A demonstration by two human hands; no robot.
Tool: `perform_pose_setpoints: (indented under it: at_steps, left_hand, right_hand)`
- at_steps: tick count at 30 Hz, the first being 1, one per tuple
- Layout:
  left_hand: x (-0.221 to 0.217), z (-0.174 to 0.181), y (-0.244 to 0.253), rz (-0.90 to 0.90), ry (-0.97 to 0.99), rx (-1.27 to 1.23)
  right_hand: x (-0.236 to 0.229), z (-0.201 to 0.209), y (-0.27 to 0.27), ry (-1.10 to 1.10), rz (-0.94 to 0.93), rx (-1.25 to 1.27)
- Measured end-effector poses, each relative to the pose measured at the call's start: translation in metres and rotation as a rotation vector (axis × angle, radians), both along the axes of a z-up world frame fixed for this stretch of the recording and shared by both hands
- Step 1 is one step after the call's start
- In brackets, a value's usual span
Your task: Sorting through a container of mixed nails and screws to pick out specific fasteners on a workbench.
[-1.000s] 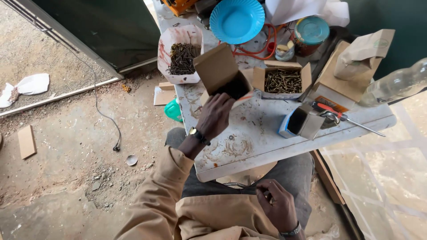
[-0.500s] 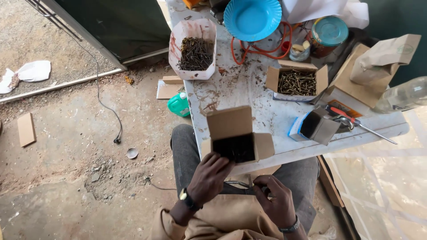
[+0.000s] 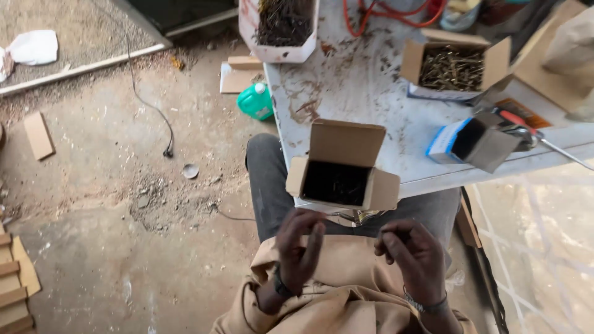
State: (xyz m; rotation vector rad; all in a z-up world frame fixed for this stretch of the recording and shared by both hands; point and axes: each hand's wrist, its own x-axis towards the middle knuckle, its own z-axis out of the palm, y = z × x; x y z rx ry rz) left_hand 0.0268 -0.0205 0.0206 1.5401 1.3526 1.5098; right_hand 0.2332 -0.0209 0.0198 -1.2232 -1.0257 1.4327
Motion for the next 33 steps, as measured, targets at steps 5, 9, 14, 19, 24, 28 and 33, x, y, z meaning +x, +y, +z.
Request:
perform_pose_setpoints:
  at_steps: [5,9,14,19,24,28,33]
  left_hand:
    - [0.03,-0.018,-0.024,-0.23,-0.796,-0.666]
    - [0.024,-0.013,-0.015,-0.16,-1.189,-0.973]
    - [0.017,-0.041,-0.009,-0.086,-1.028,-0.878]
    - [0.012,-0.041,0.02,-0.095,-1.045,-0.824]
    - [0.01,-0.048,0.019,0.003,-1.061,-0.77]
    - [0.011,-0.053,0.017,-0.023,-1.061,-0.767]
    - [0.006,-0.05,0.015,-0.048,-0.912,-0.801]
  right_hand:
    - [-0.027,0.029,0.012,-0.683,0.304,0.425]
    - [-0.03,0.027,0.023,-0.95,0.367,0.602]
    - [-0.033,0.039,0.085,-1.093,0.406,0.784]
    - [-0.055,0.019,0.123,-1.543,0.795,0.892]
    - [-0.047,0.009,0.128,-1.584,0.817,0.959]
    - [-0.04,0.014,0.127,-1.632,0.764,1.059]
    - [-0.05,0.044,0.123,-1.594,0.705,0.993]
